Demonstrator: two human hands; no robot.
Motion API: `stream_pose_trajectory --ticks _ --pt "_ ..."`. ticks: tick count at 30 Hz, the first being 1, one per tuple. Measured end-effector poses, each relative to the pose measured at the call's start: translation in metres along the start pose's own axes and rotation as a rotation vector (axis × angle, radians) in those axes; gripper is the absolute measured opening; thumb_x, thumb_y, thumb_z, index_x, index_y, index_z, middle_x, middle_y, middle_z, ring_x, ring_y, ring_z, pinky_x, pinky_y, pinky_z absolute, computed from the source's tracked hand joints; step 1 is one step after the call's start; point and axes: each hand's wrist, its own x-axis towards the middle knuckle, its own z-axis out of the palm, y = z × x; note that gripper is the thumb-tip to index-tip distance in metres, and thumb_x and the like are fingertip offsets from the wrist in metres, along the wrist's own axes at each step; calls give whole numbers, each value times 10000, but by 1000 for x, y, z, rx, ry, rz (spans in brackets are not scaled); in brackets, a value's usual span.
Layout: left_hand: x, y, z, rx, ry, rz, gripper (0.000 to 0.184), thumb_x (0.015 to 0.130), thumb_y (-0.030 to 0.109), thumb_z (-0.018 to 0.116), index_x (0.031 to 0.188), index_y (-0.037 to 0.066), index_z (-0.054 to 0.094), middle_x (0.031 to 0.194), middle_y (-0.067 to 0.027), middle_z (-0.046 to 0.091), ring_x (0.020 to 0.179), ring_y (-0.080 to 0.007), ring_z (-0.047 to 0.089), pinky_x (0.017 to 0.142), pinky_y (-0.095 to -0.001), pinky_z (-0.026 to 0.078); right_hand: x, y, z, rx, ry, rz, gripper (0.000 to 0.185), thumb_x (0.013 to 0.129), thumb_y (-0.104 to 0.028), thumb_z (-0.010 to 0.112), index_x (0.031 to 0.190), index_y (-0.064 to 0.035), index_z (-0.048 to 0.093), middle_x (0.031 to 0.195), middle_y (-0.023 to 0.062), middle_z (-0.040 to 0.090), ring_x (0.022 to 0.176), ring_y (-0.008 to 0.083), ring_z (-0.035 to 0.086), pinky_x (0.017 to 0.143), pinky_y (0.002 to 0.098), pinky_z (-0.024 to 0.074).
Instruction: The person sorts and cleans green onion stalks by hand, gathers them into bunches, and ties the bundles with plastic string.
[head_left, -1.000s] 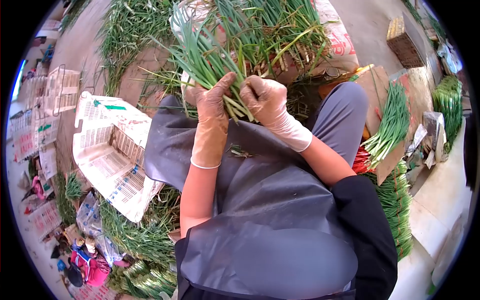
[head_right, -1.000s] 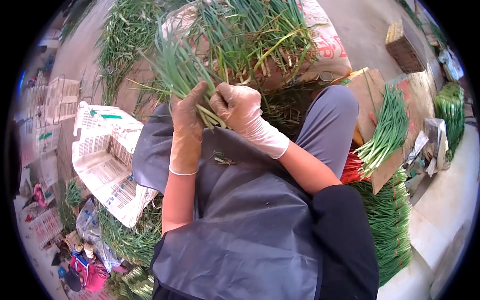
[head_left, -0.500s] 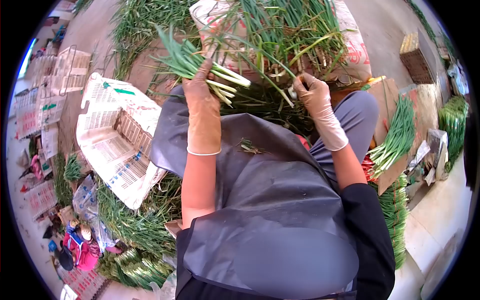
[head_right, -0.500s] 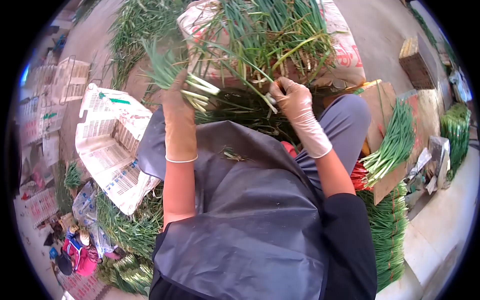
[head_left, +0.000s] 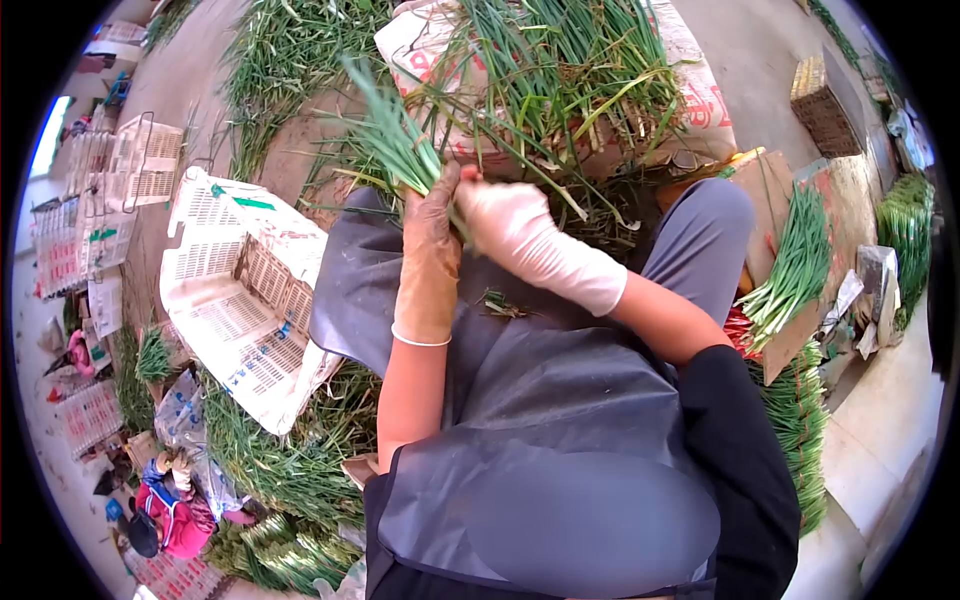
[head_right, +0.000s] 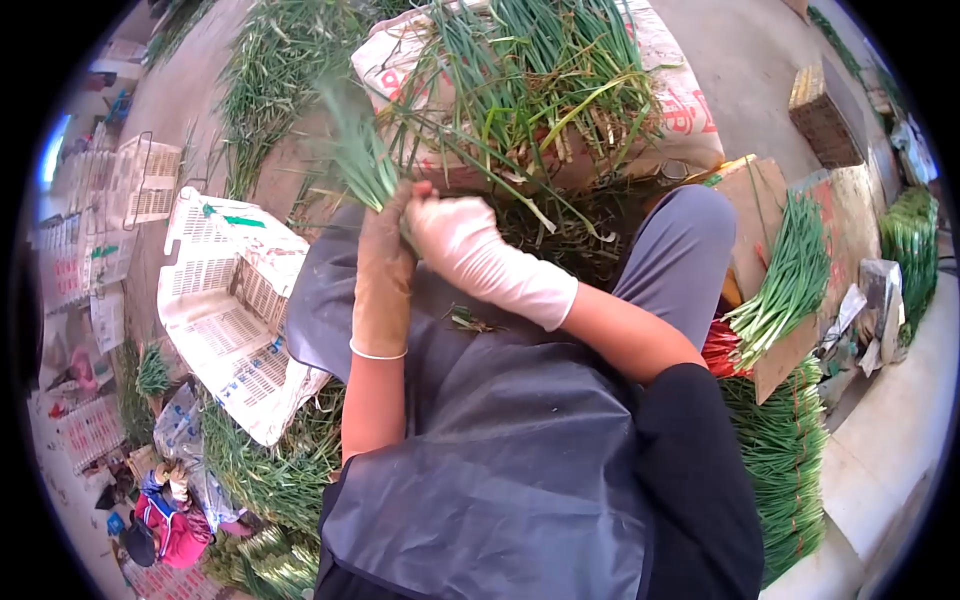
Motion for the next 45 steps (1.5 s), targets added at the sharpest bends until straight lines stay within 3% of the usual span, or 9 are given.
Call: stream_pose_trajectory --ticks 4,11,15,28,30,36,39,41,45 --pt "-8 51 -29 207 171 -18 213 790 77 629 965 -2 538 781 -96 600 620 -155 557 552 -254 477 -5 29 2 820 196 -146 271 805 -291 595 933 -53 607 786 149 607 737 305 604 644 371 486" --pt "-28 164 -23 -365 -322 441 132 929 138 429 892 13 450 672 -29 480 461 -63 367 452 -216 381 41 82 59 70 -39 543 289 804 -287 624 883 -17 560 729 115 618 593 236 594 549 344 473" --pt "6 114 -39 -371 -220 107 231 881 174 542 1028 -1 510 572 13 447 430 -40 372 435 -196 346 32 69 27 1427 -141 372 200 841 -200 577 882 -4 560 686 8 562 554 60 517 506 206 422" --pt "-11 -2 4 -115 -3 -297 203 765 91 676 941 23 600 793 -79 634 461 -67 415 419 -188 354 -15 60 -13 1608 -458 172 208 873 -253 541 907 -50 572 626 -71 424 513 25 340 460 177 262" --pt "-6 -3 -4 -122 -54 -296 188 771 70 659 942 23 598 785 -77 631 465 -68 430 419 -180 358 -22 47 -4 1761 -461 255 234 885 -258 526 870 -34 593 761 -12 562 729 78 491 669 208 398" --pt "-8 43 -53 -170 -174 -310 351 785 57 616 1108 -37 517 729 -40 578 478 -61 450 416 -154 364 -11 109 5 1301 -8 365 252 864 -271 525 861 -31 601 743 54 585 725 147 529 702 274 419" --pt "-26 82 -59 -209 -246 -180 340 806 66 576 1116 -42 487 828 -72 566 639 -110 515 528 -188 443 -12 116 4 -31 -132 378 359 816 -341 533 959 -18 596 968 172 611 973 310 559 811 383 438" --pt "-35 95 -54 -148 -138 -56 288 816 81 551 1071 -41 493 882 -104 559 798 -164 551 564 -211 472 -8 87 -17 519 -109 310 472 820 -424 543 1053 -15 573 1068 162 584 996 268 554 839 354 425" --pt "-72 87 -13 276 -85 -256 232 826 151 572 1025 41 525 683 -36 562 453 -81 472 415 -176 389 17 4 -18 1624 -602 168 469 833 -329 594 1140 13 497 1014 122 596 917 173 552 821 305 430"
